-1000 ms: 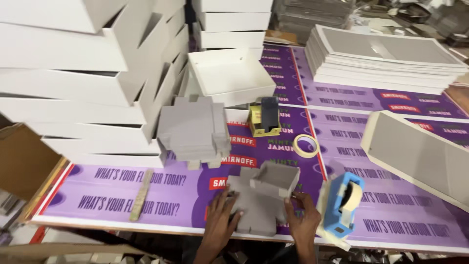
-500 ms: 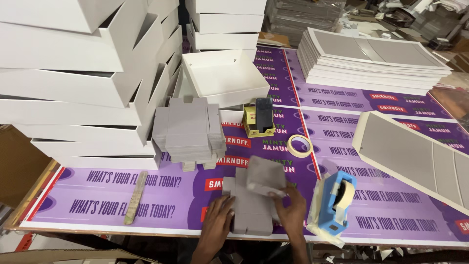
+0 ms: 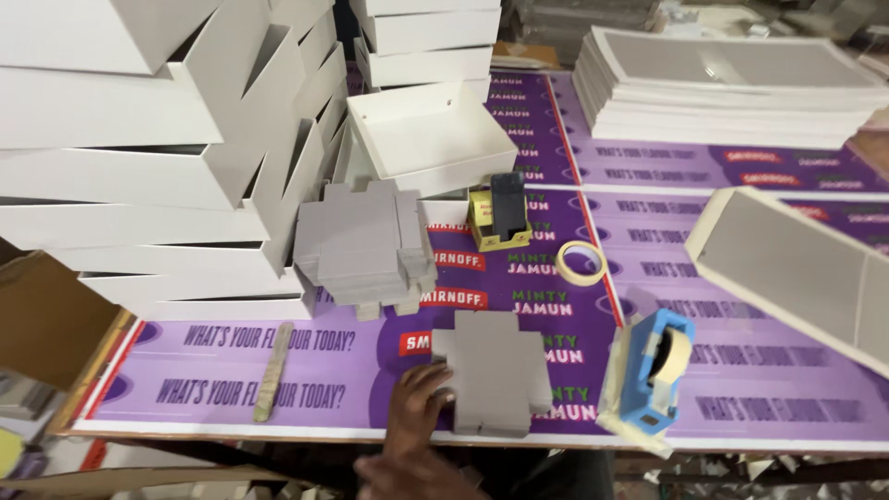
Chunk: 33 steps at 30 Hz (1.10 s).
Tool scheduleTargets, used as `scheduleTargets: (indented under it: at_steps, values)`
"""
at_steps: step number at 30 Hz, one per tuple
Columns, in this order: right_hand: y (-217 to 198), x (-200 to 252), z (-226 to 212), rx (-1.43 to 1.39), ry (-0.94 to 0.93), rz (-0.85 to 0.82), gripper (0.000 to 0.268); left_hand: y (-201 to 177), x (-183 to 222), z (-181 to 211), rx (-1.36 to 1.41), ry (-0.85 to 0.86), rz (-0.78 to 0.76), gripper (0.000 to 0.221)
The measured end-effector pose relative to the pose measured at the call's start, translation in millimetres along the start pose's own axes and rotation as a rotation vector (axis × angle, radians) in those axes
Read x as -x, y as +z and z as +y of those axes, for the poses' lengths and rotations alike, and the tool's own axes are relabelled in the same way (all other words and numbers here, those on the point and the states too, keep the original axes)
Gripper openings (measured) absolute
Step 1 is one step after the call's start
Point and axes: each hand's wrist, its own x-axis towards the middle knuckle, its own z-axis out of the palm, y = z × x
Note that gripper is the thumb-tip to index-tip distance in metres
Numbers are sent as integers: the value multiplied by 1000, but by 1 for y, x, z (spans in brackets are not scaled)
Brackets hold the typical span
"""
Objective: The person folds flat cardboard pieces into small rectangular boxes and secures the edges with adhesive tape. They repeatedly pick up a piece, fold the sides, apply tape, and place the finished box aside.
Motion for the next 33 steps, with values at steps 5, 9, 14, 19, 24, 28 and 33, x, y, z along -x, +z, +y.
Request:
scheduleTargets:
  at_steps: [5, 9, 14, 19, 24, 28, 33]
  values:
    - [-35, -7, 9, 169, 145, 90, 61, -16, -10, 21, -28, -131, -104, 34]
    - [-71, -6, 53, 542, 460, 380, 69, -32, -21, 50, -19, -225, -125, 30]
    - [-80, 17, 96, 27, 473, 516, 84, -28, -18, 86, 287, -314, -17, 50]
    - [-61, 55, 134, -330, 578, 593, 76, 5, -6, 88, 496, -601, -31, 95]
    - [-43, 107, 195, -656, 1089, 389, 85, 31, 19, 42, 991, -947, -306, 102]
    - [-52, 113, 194, -601, 995, 313, 90, 40, 29, 16, 913, -1172, -420, 111]
    - [-83, 97, 125, -789, 408, 159, 113, 43, 6, 33, 1136, -1104, 59, 110]
